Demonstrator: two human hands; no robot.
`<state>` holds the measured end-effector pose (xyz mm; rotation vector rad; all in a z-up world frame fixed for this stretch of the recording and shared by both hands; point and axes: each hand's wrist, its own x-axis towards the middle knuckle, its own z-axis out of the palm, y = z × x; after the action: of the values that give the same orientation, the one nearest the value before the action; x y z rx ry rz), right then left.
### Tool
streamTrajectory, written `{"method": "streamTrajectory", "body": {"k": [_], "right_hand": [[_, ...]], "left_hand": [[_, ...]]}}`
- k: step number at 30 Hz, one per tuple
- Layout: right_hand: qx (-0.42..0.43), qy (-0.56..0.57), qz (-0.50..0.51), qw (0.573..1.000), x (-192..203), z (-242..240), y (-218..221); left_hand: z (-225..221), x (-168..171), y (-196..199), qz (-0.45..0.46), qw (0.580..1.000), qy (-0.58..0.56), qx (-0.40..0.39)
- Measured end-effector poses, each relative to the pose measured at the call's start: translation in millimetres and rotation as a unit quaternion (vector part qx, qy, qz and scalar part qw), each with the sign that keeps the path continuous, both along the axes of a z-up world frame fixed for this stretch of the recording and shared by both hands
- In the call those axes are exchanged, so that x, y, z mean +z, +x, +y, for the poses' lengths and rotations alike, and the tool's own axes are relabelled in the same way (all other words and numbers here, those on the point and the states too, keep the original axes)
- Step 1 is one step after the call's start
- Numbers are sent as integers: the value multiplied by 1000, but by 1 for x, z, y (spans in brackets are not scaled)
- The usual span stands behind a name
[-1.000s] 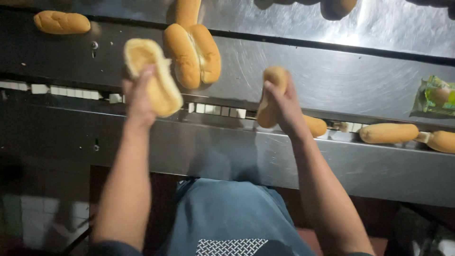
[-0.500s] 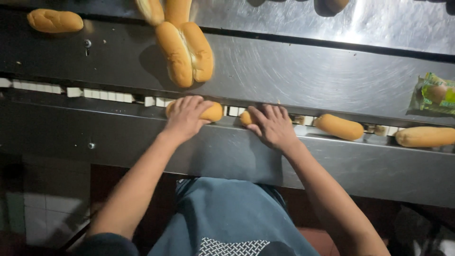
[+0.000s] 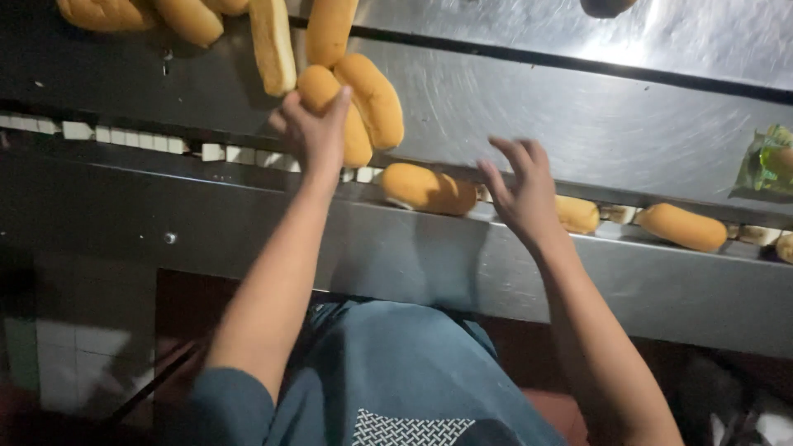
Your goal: Placing baked bread rolls from a pile onto a moving conveyor belt for further processing or packaging.
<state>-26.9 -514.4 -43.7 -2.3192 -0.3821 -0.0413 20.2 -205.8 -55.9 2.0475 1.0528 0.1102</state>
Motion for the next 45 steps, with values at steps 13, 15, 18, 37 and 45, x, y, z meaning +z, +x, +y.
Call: {"method": "streamTrajectory", "body": {"k": [13,15,18,37,45], "right_hand": [[-98,464,363,802,20,137,6],[-217,501,287,787,-20,133,2],[-346,543,148,751,-36,104,10],[116,-233,140,955,-9,69,-15],[16,-49,30,998,4,182,119]], "left_hand": [[-8,4,-48,-216,833,-454,-233],[-5,27,-54,-209,862,-427,-173],[47,-6,-53,-260,865,-421,85],[97,-15,-94,-94,945,210,-231],[71,10,42,-60,966,71,-242]]}}
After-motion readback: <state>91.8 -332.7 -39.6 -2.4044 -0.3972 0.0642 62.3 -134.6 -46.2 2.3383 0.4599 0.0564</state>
